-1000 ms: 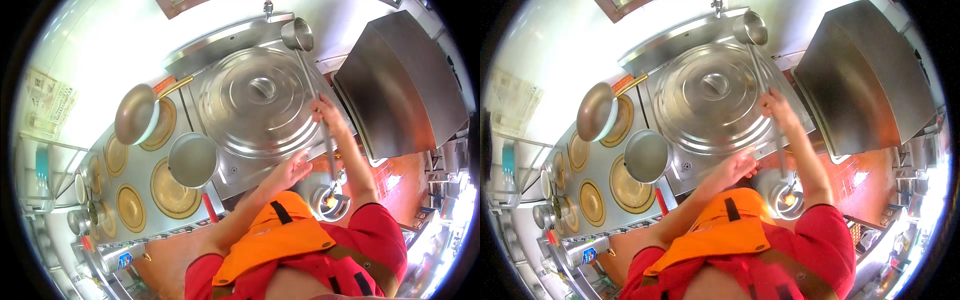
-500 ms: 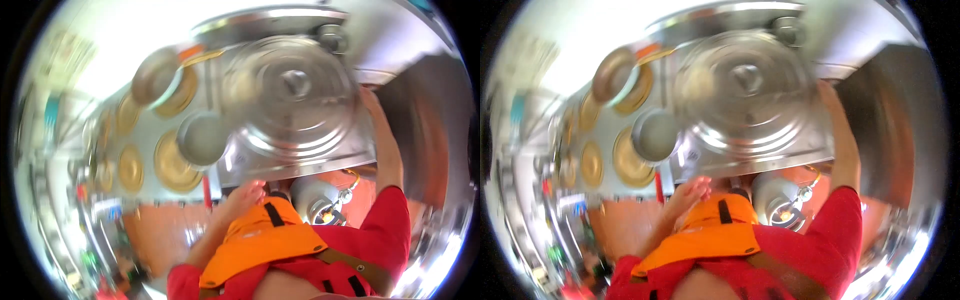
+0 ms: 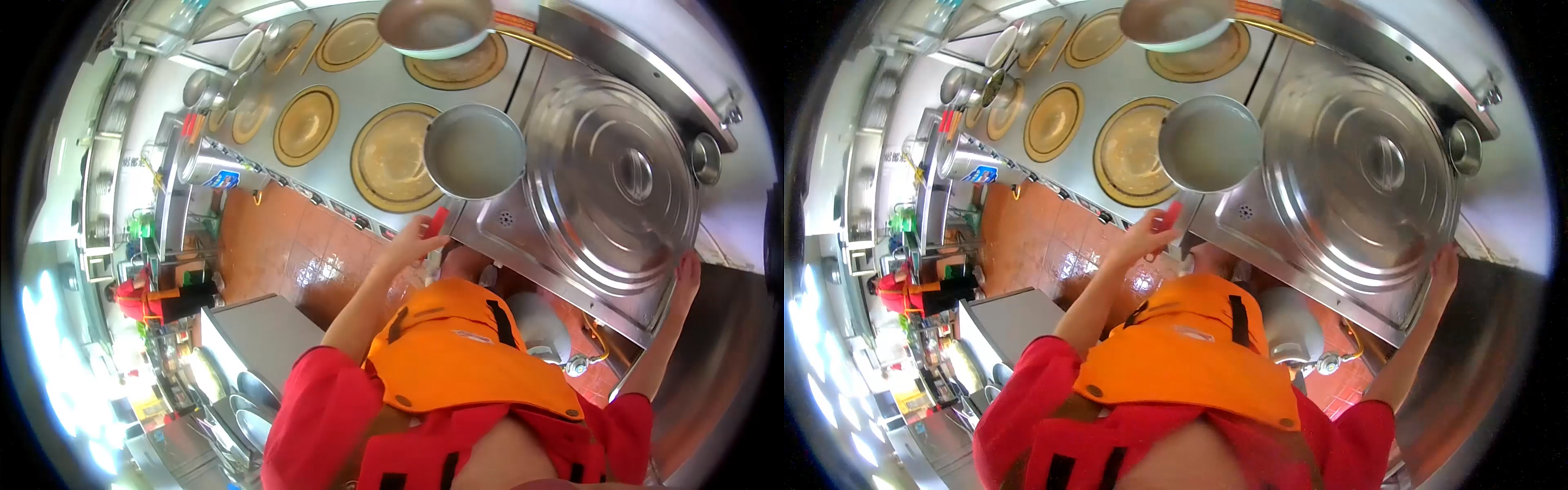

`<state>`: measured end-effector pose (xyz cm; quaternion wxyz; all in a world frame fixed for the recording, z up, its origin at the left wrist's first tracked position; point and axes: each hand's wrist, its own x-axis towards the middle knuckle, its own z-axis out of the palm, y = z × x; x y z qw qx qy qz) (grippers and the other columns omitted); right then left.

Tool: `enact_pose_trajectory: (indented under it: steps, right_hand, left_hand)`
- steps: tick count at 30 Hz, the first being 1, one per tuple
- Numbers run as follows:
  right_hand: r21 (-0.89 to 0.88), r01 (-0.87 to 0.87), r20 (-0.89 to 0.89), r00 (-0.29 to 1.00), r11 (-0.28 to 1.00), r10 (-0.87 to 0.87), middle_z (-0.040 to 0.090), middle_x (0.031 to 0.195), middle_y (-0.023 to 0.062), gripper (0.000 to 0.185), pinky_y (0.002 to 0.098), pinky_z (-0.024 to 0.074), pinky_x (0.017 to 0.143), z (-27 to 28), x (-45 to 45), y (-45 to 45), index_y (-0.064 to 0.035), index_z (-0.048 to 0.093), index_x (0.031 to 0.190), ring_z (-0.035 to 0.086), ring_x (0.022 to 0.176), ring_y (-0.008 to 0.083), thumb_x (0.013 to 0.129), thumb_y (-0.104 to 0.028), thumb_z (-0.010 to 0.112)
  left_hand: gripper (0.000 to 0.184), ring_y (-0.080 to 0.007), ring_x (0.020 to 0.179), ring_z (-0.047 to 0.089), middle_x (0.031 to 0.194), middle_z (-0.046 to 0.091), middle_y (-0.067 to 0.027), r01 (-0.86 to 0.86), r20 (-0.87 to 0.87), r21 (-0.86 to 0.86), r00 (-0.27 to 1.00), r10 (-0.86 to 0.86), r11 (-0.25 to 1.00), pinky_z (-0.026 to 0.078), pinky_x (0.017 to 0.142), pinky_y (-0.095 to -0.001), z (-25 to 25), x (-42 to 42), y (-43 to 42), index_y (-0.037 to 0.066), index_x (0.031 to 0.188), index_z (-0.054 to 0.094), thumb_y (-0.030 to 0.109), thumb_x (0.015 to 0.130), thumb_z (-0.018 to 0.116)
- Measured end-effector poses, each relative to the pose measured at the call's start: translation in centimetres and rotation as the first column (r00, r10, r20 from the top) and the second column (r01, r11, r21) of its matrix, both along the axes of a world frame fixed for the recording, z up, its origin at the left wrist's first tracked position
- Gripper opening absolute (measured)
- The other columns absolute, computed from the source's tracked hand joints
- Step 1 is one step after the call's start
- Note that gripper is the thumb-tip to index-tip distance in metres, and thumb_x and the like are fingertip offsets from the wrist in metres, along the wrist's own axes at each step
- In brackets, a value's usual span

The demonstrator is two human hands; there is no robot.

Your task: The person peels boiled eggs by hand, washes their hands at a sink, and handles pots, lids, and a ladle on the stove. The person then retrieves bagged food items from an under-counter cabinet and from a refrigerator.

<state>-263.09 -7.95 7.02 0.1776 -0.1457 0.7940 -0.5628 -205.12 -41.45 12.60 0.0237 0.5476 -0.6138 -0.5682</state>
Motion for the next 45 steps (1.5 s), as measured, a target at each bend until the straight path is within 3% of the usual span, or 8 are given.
enact_pose_trajectory:
  steps: [3, 6, 9, 14, 21, 30, 38, 45]
  right_hand:
    - [-0.097, -0.025, 0.08, 0.996, 0.995, 0.032, 0.056, 0.092, -0.004, 0.027, 0.0174, 0.0417, 0.068, 1.6, 8.3, 0.0, -0.007, 0.059, 0.117, 0.05, 0.078, 0.0029, 0.098, -0.023, 0.049]
    - [0.004, -0.021, 0.125, 0.992, 1.0, 0.02, 0.059, 0.094, -0.002, 0.023, 0.0185, 0.0432, 0.068, 1.5, 14.9, 1.7, -0.0058, 0.06, 0.114, 0.052, 0.079, 0.0045, 0.097, -0.017, 0.05]
    - [-0.038, 0.036, 0.26, 0.965, 0.999, -0.025, 0.062, 0.096, 0.0001, 0.023, 0.018, 0.0459, 0.066, 0.9, 19.7, 4.5, -0.0056, 0.06, 0.115, 0.057, 0.079, 0.0056, 0.097, -0.017, 0.052]
    - [-0.095, 0.055, 0.385, 0.923, 0.994, -0.014, 0.064, 0.092, 0.0019, 0.02, 0.0194, 0.047, 0.061, 0.1, 22.8, 8.7, -0.006, 0.06, 0.114, 0.059, 0.074, 0.007, 0.095, -0.013, 0.053]
    - [-0.028, 0.089, 0.38, 0.922, 0.996, -0.072, 0.065, 0.092, 0.003, 0.021, 0.0202, 0.0476, 0.061, 0.7, 25.3, 7.1, -0.0039, 0.06, 0.113, 0.061, 0.075, 0.0081, 0.095, -0.012, 0.054]
    - [-0.038, 0.069, 0.357, 0.933, 0.997, -0.051, 0.064, 0.095, 0.0022, 0.022, 0.0202, 0.0481, 0.065, 2.0, 28.8, 3.2, -0.0046, 0.06, 0.114, 0.061, 0.077, 0.0084, 0.095, -0.014, 0.054]
    - [-0.076, 0.037, 0.339, 0.941, 0.996, -0.009, 0.065, 0.093, 0.0033, 0.021, 0.0194, 0.0463, 0.061, 1.0, 30.6, 4.9, -0.0043, 0.06, 0.114, 0.06, 0.074, 0.0078, 0.095, -0.012, 0.053]
    - [-0.044, 0.037, 0.313, 0.949, 0.998, -0.022, 0.064, 0.093, 0.0022, 0.021, 0.0189, 0.0453, 0.063, 2.9, 33.9, 2.4, -0.0049, 0.06, 0.113, 0.058, 0.073, 0.0071, 0.095, -0.014, 0.055]
  left_hand:
    - [0.035, -0.0125, 0.055, 0.056, 0.073, 0.058, -0.0063, 0.002, -0.251, 0.396, 0.962, 0.106, 0.918, 0.046, 0.048, -0.0256, 0.1, -1.7, -1.2, 0.0, 0.099, 0.053, 0.025, 0.082, 0.071]
    - [0.023, -0.0094, 0.044, 0.047, 0.062, 0.051, -0.0019, 0.022, -0.33, 0.488, 0.93, 0.161, 0.872, 0.039, 0.04, -0.0248, -2.7, -1.3, -1.5, 0.005, 0.086, 0.05, 0.02, 0.084, 0.068]
    - [0.021, -0.0091, 0.039, 0.042, 0.058, 0.047, -0.0003, 0.02, -0.288, 0.44, 0.95, 0.12, 0.898, 0.036, 0.035, -0.0259, -0.9, -1.3, -1.3, 0.005, 0.083, 0.049, 0.019, 0.085, 0.065]
    - [0.018, -0.0085, 0.038, 0.041, 0.057, 0.045, 0.0, 0.056, -0.431, 0.49, 0.883, 0.186, 0.87, 0.033, 0.034, -0.0257, -3.4, 0.2, -2.3, 0.006, 0.085, 0.048, 0.016, 0.086, 0.062]
    - [0.014, -0.0084, 0.04, 0.04, 0.058, 0.044, 0.0008, -0.024, -0.361, 0.445, 0.91, 0.204, 0.895, 0.028, 0.035, -0.0229, 0.3, 3.0, -3.1, 0.01, 0.086, 0.047, 0.016, 0.087, 0.06]
    - [0.018, -0.0082, 0.039, 0.039, 0.055, 0.043, 0.0007, -0.125, -0.295, 0.44, 0.915, 0.274, 0.89, 0.029, 0.035, -0.0237, -1.5, 9.6, -4.8, 0.008, 0.082, 0.046, 0.015, 0.083, 0.063]
    - [0.019, -0.0085, 0.039, 0.041, 0.055, 0.044, 0.0005, -0.123, -0.342, 0.393, 0.901, 0.268, 0.912, 0.034, 0.034, -0.0254, -1.0, 12.9, -6.1, 0.006, 0.081, 0.044, 0.014, 0.086, 0.061]
    - [0.017, -0.0061, 0.04, 0.039, 0.056, 0.043, 0.0028, -0.079, -0.339, 0.409, 0.912, 0.232, 0.909, 0.027, 0.034, -0.0222, 0.3, 14.2, -6.8, 0.009, 0.084, 0.045, 0.017, 0.085, 0.06]
